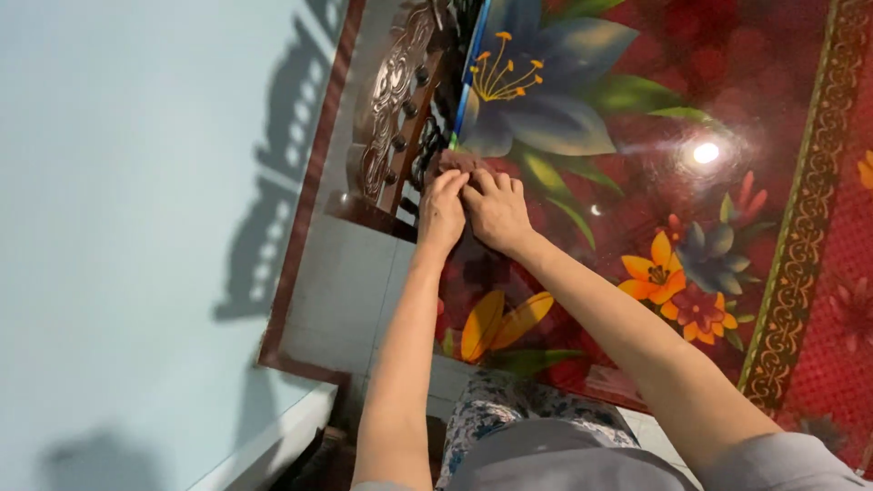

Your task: Wiping a dining table clean using a cloth and a spray bottle.

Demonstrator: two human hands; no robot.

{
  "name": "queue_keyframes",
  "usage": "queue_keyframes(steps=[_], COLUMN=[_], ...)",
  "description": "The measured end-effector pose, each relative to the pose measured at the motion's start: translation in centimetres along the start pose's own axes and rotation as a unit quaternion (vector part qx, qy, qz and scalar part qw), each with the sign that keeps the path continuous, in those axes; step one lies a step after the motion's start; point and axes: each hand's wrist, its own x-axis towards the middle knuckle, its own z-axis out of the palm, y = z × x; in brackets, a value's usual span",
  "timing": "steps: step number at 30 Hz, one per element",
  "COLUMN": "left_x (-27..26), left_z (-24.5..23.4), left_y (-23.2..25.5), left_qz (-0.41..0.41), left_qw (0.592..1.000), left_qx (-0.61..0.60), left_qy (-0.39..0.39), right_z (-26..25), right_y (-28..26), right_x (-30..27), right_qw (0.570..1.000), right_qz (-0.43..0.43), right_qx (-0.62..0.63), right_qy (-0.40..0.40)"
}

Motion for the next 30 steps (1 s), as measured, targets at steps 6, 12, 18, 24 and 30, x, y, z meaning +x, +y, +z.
queue_keyframes(steps=[6, 12, 18, 24, 30], left_x=[-9.8, -19.3, -18.8, -13.3, -7.8], left_z=[-2.3, 0.4, 8.4, 15.9, 8.7], left_y=[2.2, 10.4, 19.7, 21.6, 15.5], left_qz=[-0.017, -0.054, 0.051, 0.15, 0.054], left_qw=[0.999, 0.994, 0.998, 0.987, 0.998], left_qx=[0.018, 0.088, -0.011, -0.038, -0.014], left_qy=[0.024, 0.02, -0.031, -0.033, -0.023], right_z=[-0.6, -4.5, -9.6, -9.6, -2.3], right_y=[-3.2, -3.2, 5.3, 9.9, 6.4], right_x=[-6.4, -16.7, -25.8, -26.9, -17.7], right_qw=[0.996, 0.994, 0.998, 0.986, 0.979], right_qz=[-0.083, -0.082, 0.013, 0.138, 0.138], right_qx=[0.018, 0.051, 0.054, -0.052, -0.072], right_qy=[-0.005, -0.051, 0.007, 0.072, 0.132])
